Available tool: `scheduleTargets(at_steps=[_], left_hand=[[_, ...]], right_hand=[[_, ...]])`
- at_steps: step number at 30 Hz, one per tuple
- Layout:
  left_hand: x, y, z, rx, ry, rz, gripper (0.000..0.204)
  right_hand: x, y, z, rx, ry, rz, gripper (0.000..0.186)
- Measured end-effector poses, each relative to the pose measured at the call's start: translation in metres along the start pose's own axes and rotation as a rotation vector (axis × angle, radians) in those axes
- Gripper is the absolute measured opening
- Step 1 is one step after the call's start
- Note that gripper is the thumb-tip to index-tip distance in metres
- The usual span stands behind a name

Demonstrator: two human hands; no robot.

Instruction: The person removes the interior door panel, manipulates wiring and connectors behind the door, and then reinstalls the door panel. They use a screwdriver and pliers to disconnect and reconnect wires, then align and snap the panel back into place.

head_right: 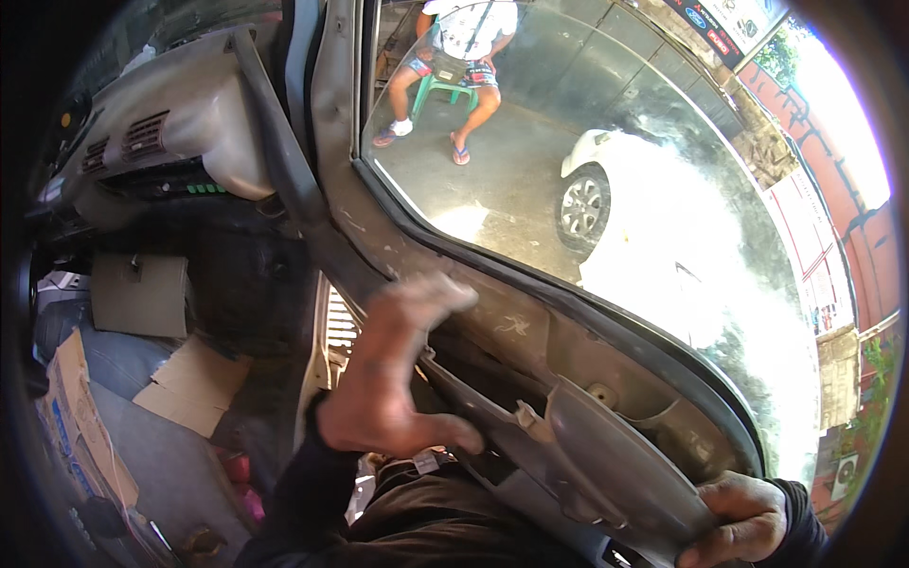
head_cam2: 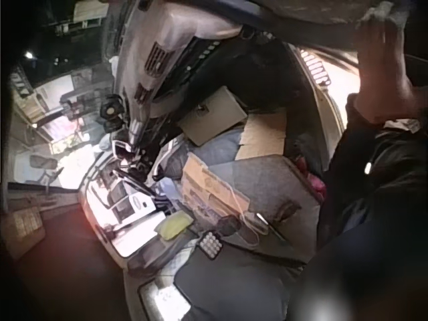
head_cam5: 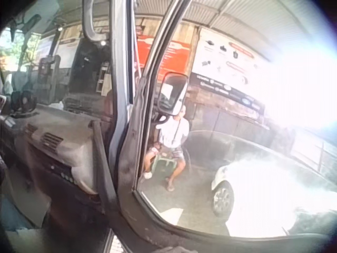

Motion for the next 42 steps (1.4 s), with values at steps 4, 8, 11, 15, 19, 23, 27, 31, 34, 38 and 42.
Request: scheduleTargets(at_steps=[4,8,11,15,19,23,27,31,34,38,42], left_hand=[[0.019,-0.029,0.022,-0.017,-0.026,0.012,0.087],[0.018,-0.033,0.007,0.149,-0.129,0.064,0.059],[0.009,-0.028,0.002,0.202,-0.205,0.131,0.051],[-0.005,-0.026,-0.017,0.207,-0.328,0.128,0.05],[-0.015,-0.018,-0.031,0.201,-0.39,0.002,0.046],[-0.018,-0.015,-0.028,0.159,-0.41,-0.032,0.046],[-0.021,-0.019,-0.017,0.183,-0.429,-0.015,0.046],[-0.022,-0.026,-0.019,0.116,-0.456,-0.004,0.044],[-0.023,-0.028,-0.027,0.132,-0.479,-0.022,0.042],[-0.024,-0.028,-0.036,0.11,-0.481,-0.024,0.041],[-0.023,-0.038,-0.039,0.111,-0.502,-0.072,0.047]], right_hand=[[-0.001,-0.006,-0.007,-0.004,-0.13,-0.113,0.031],[-0.015,-0.011,0.004,0.382,0.504,0.162,0.05],[-0.016,-0.011,0.009,-0.054,0.033,0.046,0.06],[-0.006,-0.023,0.016,-0.418,-0.425,-0.351,0.064],[-0.015,-0.016,0.017,-0.229,-0.373,-0.272,0.069],[-0.022,-0.007,0.014,-0.147,-0.371,-0.255,0.075],[-0.019,-0.006,0.014,-0.091,-0.378,-0.246,0.081],[-0.011,-0.012,0.012,-0.027,-0.425,-0.244,0.088],[-0.003,-0.015,0.009,0.042,-0.449,-0.239,0.093],[0.012,-0.019,0.005,0.091,-0.373,-0.324,0.084],[0.021,-0.022,0.001,0.112,-0.264,-0.482,0.076]])
Point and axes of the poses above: each hand's wrist, its own x-axis away from the middle knuckle, its own y-axis out of the back of the hand, z = x × y, the point moved 2 cm from there along -x, towards the middle knuckle, and after that the axes turned 15 degrees about y, right-handed, at the moved point
